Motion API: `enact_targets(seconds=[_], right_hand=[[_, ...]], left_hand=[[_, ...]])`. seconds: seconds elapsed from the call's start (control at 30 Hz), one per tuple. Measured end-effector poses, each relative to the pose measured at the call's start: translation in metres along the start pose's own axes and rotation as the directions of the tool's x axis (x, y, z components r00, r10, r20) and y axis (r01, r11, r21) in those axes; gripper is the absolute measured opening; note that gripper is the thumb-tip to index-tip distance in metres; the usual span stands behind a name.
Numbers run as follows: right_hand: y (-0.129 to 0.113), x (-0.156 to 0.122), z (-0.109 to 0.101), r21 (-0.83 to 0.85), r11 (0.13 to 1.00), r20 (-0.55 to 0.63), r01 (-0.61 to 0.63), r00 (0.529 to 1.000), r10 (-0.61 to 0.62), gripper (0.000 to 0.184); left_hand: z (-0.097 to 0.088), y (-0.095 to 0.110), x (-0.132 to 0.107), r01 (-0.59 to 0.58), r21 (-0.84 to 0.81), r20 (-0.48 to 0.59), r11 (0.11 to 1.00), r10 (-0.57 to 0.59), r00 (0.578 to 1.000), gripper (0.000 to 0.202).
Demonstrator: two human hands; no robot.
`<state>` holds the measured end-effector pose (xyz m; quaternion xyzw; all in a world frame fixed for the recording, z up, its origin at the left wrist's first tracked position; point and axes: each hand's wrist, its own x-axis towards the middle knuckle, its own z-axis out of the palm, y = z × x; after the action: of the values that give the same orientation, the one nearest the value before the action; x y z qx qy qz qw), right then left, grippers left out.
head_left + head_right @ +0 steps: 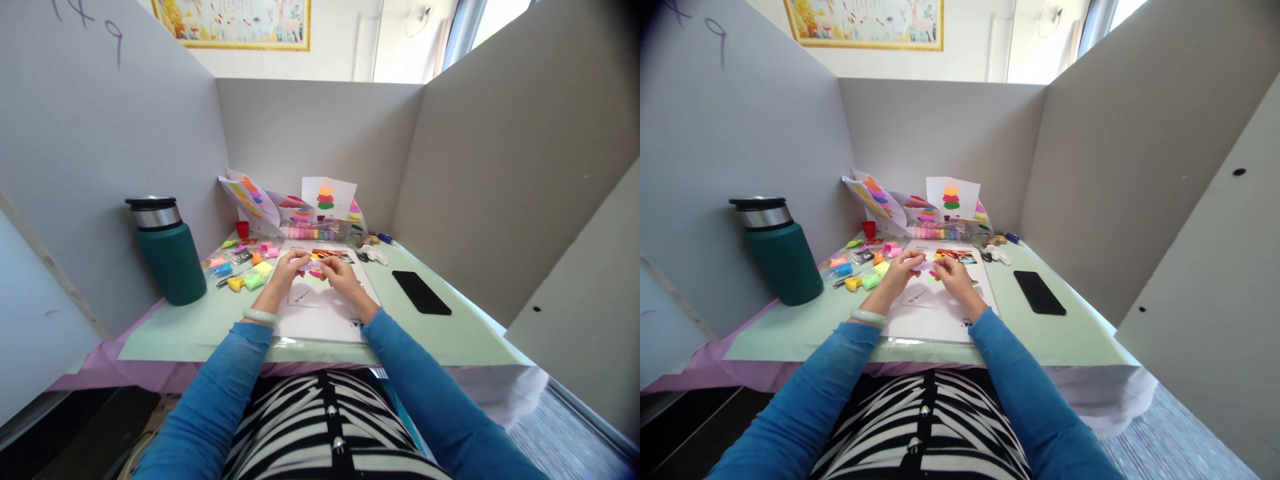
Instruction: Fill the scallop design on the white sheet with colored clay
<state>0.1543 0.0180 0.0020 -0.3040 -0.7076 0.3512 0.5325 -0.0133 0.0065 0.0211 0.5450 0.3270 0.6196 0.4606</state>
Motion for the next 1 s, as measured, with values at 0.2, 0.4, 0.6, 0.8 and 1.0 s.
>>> enact_targets(seconds=[0.2,0.4,0.6,0.8,1.0], right_hand=[[-0.003,-0.002,0.000,-0.101,0.995,-0.102,0.010,0.995,-0.020,0.018],[-0.006,-0.003,-0.001,-0.081,0.997,-0.058,0.011,0.998,-0.016,0.021],[0.003,-0.003,-0.001,-0.094,0.995,0.025,0.038,0.999,-0.036,0.014],[0.003,-0.004,-0.001,-0.157,0.987,-0.002,0.046,0.999,-0.047,0.010],[-0.006,-0.006,-0.002,-0.169,0.986,-0.033,0.018,0.999,-0.024,0.018]], left_hand=[[0.002,0.000,0.000,0.027,0.010,0.017,1.000,-0.027,0.999,0.028],[0.001,0.003,-0.001,0.030,-0.039,0.006,0.999,-0.030,1.000,0.025],[0.001,0.004,-0.001,0.038,0.002,-0.012,0.999,-0.038,0.999,0.024],[0.000,0.001,-0.001,0.037,0.036,0.013,0.999,-0.037,0.999,0.022],[0.000,0.002,-0.001,0.049,0.013,0.028,0.999,-0.049,0.998,0.022]])
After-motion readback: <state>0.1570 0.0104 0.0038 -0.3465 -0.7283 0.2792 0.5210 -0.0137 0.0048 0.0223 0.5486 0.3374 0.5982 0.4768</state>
